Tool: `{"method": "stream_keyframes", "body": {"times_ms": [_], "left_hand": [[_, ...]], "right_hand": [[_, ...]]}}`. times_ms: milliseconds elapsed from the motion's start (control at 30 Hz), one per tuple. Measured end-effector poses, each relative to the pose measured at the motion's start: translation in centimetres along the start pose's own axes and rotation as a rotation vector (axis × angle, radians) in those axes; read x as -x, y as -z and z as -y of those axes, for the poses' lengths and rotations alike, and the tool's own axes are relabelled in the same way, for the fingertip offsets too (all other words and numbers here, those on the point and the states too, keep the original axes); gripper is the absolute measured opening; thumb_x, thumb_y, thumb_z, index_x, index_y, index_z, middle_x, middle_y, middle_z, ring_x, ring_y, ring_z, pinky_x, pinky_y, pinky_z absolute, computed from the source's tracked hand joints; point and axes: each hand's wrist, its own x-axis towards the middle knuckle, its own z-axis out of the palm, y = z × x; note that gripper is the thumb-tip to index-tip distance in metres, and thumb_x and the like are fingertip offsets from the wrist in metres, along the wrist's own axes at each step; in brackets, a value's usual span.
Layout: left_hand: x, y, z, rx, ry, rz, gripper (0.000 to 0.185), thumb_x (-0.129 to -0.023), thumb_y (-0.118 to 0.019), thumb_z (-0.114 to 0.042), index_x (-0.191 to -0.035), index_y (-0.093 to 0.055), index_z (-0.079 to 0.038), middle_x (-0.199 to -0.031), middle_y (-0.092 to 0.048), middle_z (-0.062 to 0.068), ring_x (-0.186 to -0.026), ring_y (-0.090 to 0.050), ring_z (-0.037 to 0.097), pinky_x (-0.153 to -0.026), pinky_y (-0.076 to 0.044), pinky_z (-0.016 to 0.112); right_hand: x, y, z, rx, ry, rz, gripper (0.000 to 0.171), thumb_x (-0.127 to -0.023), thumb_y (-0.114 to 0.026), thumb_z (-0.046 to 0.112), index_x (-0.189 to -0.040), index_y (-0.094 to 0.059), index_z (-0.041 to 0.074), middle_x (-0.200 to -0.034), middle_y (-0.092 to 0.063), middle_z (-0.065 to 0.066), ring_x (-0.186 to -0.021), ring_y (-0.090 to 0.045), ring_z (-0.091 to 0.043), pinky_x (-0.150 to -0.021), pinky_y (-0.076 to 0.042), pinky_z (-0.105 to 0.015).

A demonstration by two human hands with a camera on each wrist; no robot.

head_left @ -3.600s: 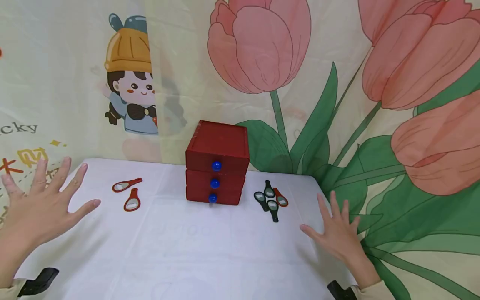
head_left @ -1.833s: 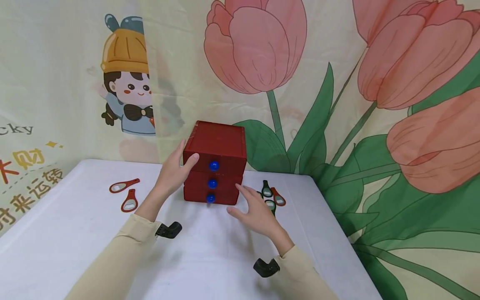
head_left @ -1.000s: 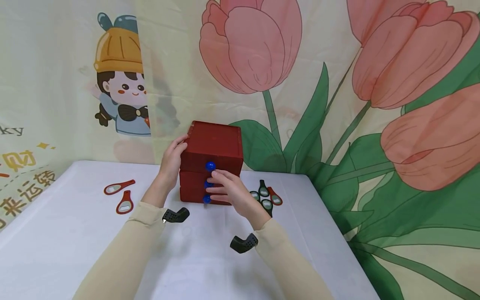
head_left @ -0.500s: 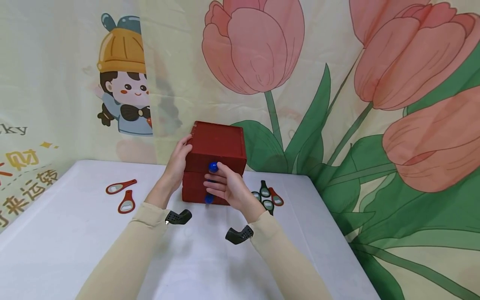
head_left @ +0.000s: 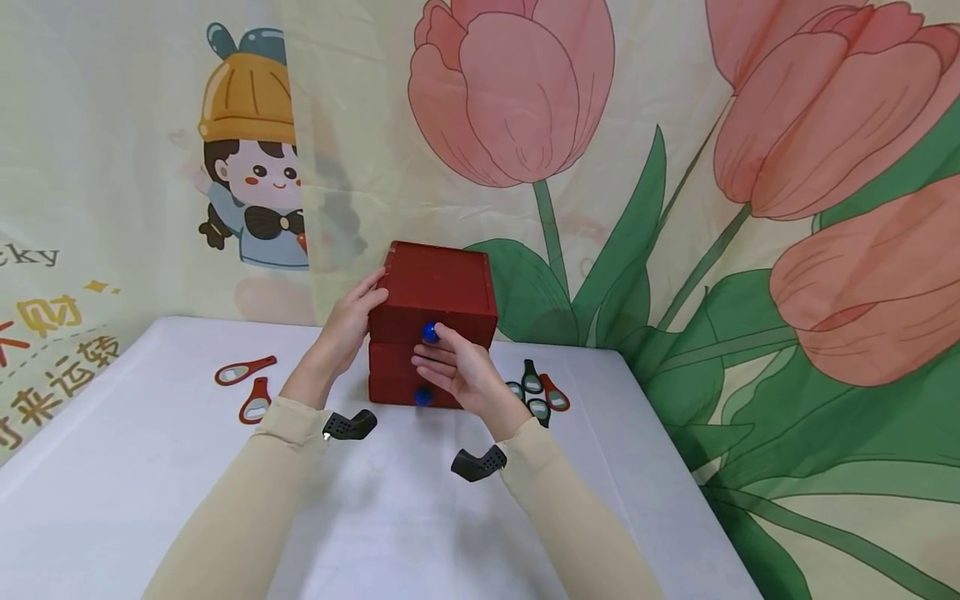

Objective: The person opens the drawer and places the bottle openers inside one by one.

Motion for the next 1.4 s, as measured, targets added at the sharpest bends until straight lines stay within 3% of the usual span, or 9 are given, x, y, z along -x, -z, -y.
{"method": "stream_keyframes", "body": {"times_ms": [500, 933, 1400], "left_hand": [[0.0, 0.3, 0.3, 0.017, 0.011, -0.003, 0.064, -0.113, -0.042, -0.039, -0.172, -0.018, -0.029, -0.178, -0.017, 0.002, -0.162, -0.021, 0.031, -0.131, -0.018, 0.053], [0.0, 0.7, 0.1, -0.022, -0.007, 0.01, 0.065, -0.113, -0.047, -0.038, -0.172, -0.021, -0.028, -0.178, -0.019, 0.003, -0.162, -0.023, 0.031, -0.131, -0.018, 0.055], [0.0, 1.3, 0.3, 0.041, 0.007, 0.059, 0.067, -0.113, -0.047, -0.039, -0.172, -0.018, -0.027, -0.179, -0.015, 0.001, -0.163, -0.019, 0.028, -0.133, -0.014, 0.051]], "right_hand": [[-0.6, 0.3, 0.5, 0.016, -0.063, 0.031, 0.056, -0.101, -0.072, 0.047, -0.134, -0.068, 0.001, -0.127, -0.075, -0.018, -0.114, -0.076, -0.031, -0.093, -0.062, -0.035], [-0.8, 0.2, 0.2, 0.013, -0.02, 0.031, 0.057, -0.101, -0.072, 0.045, -0.134, -0.066, -0.001, -0.125, -0.075, -0.018, -0.114, -0.076, -0.031, -0.093, -0.062, -0.035], [-0.7, 0.6, 0.0, 0.037, -0.008, 0.043, 0.054, -0.101, -0.073, 0.045, -0.131, -0.069, 0.0, -0.124, -0.076, -0.018, -0.112, -0.076, -0.029, -0.092, -0.062, -0.034]]}}
